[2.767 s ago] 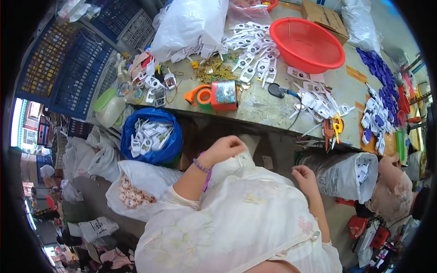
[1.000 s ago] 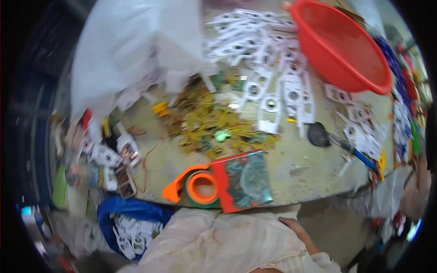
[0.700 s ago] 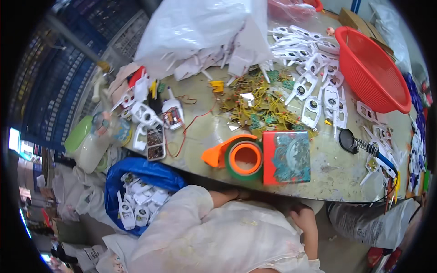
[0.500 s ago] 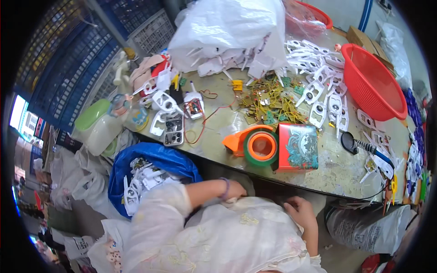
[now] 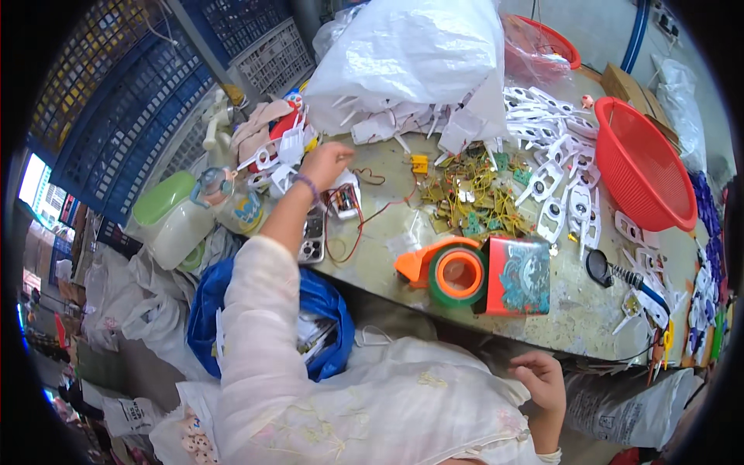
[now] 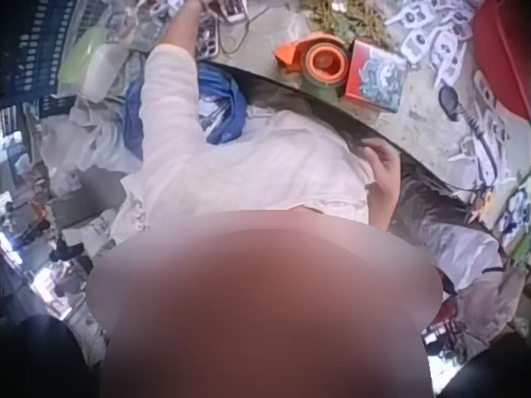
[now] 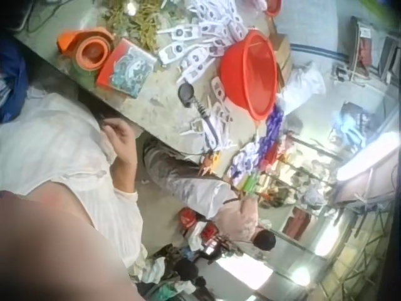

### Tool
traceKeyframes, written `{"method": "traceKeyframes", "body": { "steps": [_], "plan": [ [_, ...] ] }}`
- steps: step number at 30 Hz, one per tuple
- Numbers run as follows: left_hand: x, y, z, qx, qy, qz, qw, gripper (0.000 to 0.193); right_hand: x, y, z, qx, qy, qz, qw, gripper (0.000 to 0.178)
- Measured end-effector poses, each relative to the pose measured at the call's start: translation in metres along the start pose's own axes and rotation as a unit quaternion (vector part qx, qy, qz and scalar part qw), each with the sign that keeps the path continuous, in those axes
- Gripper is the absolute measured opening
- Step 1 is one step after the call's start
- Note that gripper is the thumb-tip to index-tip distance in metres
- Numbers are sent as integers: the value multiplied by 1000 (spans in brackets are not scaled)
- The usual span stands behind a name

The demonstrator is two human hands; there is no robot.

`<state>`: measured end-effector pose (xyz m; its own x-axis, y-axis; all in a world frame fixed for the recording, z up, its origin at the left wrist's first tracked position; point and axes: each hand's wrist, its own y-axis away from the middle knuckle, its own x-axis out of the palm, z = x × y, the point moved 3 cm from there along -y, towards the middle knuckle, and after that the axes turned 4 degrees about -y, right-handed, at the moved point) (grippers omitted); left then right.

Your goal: Assembling electronic components for toys, including soldering wires to circuit boards and fitting them into plastic housings.

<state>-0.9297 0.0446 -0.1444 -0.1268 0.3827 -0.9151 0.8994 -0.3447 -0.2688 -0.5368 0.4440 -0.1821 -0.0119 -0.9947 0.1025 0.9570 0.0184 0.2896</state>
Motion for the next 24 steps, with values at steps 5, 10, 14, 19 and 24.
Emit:
{"method": "traceKeyframes", "body": {
  "steps": [5, 10, 14, 19, 24],
  "plan": [
    [34, -63, 33, 98, -80, -27, 992, 33, -5, -8, 25, -34, -37, 2, 999, 14],
    [47, -76, 19, 52, 41, -16, 998, 26, -7, -13, 25, -42, -61, -36, 997, 13],
    [17, -55, -15, -22, 231, -43, 972, 23, -9, -26, 33, -15, -72, -64, 995, 13],
    [3, 1, -75, -2, 524, -105, 845, 11, -2, -50, 44, -83, -7, 24, 996, 14],
    [3, 53, -109, -129, 687, -97, 708, 13, 2, -51, 51, -128, 31, 43, 990, 12]
  ]
}}
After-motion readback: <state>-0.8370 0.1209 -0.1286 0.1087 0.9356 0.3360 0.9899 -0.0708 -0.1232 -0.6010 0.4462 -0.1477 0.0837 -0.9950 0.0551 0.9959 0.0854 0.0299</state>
